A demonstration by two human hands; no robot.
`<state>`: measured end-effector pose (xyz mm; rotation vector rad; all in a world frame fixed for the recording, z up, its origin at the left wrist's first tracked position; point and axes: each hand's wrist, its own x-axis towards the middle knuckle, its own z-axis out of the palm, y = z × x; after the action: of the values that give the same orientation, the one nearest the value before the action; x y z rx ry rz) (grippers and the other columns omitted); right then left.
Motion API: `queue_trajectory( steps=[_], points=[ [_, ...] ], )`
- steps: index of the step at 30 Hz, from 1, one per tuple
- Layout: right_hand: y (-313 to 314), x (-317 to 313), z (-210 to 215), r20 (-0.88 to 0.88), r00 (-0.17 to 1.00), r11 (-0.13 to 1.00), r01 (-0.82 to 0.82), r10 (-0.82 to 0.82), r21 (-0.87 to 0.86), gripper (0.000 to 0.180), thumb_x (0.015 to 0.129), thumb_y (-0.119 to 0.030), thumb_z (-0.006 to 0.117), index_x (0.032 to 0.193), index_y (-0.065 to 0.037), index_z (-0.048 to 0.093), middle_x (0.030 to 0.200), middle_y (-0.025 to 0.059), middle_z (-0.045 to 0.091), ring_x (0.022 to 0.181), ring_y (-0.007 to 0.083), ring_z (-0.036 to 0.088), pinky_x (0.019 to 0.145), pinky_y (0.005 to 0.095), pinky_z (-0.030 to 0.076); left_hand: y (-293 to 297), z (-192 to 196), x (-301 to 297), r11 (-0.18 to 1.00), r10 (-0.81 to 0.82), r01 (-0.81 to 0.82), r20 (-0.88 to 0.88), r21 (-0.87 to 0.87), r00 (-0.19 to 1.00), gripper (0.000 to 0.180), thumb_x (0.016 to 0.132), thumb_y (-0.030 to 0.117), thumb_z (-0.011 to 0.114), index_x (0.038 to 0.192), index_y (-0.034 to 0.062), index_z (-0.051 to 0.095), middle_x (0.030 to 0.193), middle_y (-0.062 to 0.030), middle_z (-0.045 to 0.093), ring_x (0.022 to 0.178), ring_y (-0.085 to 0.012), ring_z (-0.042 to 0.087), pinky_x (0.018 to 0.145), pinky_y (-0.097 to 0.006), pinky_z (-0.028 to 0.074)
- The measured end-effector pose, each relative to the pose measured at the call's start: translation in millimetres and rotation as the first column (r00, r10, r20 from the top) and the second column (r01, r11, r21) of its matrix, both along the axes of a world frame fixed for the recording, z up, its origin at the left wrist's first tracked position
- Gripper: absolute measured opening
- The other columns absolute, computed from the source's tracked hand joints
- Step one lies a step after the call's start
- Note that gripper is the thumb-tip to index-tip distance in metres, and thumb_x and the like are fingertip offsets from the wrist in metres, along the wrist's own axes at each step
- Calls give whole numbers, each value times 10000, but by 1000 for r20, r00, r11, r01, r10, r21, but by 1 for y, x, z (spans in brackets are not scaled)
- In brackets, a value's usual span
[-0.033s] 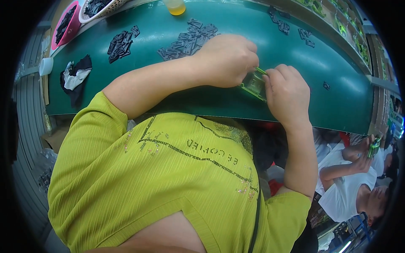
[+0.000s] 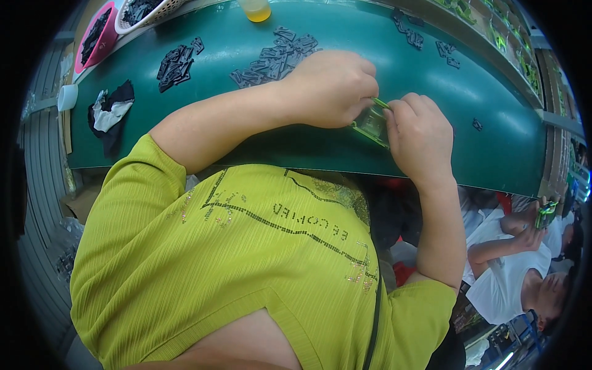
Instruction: The person assembles toy cars by attaching plastic parts to the car bodies and applying decals to them, using a glue bottle to secure the components.
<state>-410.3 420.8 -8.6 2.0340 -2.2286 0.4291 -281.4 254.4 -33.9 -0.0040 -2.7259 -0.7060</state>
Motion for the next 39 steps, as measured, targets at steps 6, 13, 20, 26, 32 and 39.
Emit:
queue_trajectory(
  steps=[6,13,20,26,32,39],
  points=[
    [-6,-2,5,-5,994,991,-111,111,75,97,798,-101,700,826,-49,624,815,95,584,790,294,602,677,409,501,1,-4,-3,997,-72,73,44,-5,996,80,760,127,672,723,57,682,779,-118,637,783,-344,642,676,-458,525],
    [-16,-5,2,-52,979,979,-192,196,74,100,779,-79,678,781,-45,584,796,105,572,789,306,600,661,418,496,5,-2,0,999,-18,17,-16,-34,1000,93,735,129,675,703,43,666,761,-118,632,769,-345,639,667,-465,524],
    [-1,-9,-4,259,964,992,-83,55,99,90,801,-81,689,858,-28,644,800,129,580,783,319,602,661,412,484,-1,-8,5,992,20,-24,34,121,999,123,770,171,700,833,68,725,847,-114,671,850,-324,657,732,-438,533],
    [1,-3,-1,312,950,998,0,-17,57,79,824,-73,685,884,-29,658,805,127,579,801,315,613,688,407,491,-4,-11,0,991,-19,22,-23,133,1000,124,773,177,711,833,71,736,854,-105,679,851,-313,660,727,-428,534],
    [-8,-7,1,53,975,973,-220,216,75,89,819,-80,670,799,-30,600,795,123,560,760,324,596,653,427,476,3,-6,0,996,-60,57,54,63,997,101,762,162,699,787,71,737,799,-93,665,803,-322,659,691,-433,533],
    [-6,-11,1,213,970,977,-152,118,150,110,821,-106,669,793,-35,589,805,118,566,772,321,599,664,432,483,-3,-6,1,994,-77,73,50,78,996,101,775,156,679,778,68,728,804,-113,667,812,-326,657,694,-441,532]
  ],
)
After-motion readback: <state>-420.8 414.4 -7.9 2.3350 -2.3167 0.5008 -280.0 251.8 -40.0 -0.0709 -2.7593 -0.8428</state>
